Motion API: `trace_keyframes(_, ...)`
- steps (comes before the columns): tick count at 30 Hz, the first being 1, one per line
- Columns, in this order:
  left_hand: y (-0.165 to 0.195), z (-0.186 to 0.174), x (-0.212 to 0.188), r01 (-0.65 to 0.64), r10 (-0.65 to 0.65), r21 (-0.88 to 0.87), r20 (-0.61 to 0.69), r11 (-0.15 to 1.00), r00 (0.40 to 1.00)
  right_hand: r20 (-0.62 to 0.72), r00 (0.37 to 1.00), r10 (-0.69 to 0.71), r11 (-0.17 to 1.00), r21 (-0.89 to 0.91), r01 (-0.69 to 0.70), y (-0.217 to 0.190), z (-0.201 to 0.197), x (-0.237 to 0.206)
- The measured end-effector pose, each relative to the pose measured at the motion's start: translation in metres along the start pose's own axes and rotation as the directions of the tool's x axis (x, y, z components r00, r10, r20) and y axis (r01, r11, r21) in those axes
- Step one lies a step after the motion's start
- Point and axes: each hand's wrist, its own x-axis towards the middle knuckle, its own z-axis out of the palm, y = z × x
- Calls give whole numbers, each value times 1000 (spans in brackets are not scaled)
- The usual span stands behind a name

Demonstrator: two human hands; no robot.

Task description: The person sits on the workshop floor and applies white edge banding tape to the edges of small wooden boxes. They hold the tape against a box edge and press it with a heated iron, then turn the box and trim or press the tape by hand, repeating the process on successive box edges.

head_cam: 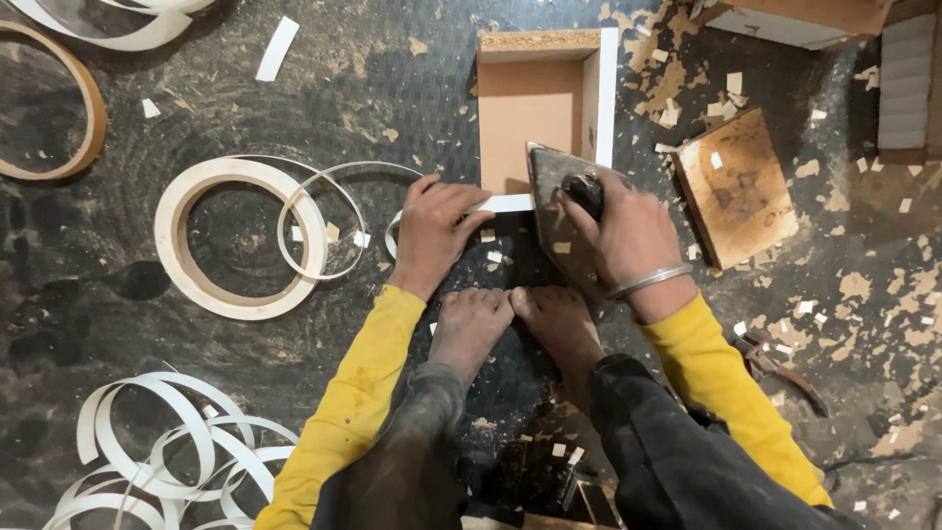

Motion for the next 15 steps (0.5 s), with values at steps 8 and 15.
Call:
trace_keyframes(8, -24, 0, 4, 112, -95, -254, 79, 961, 992, 17, 999, -33, 999, 6, 33, -14, 4, 7)
trace_keyframes(15, -32, -8, 6, 164, -116, -268, 187, 949, 976, 36, 998, -50, 995, -90, 53, -23, 17, 15)
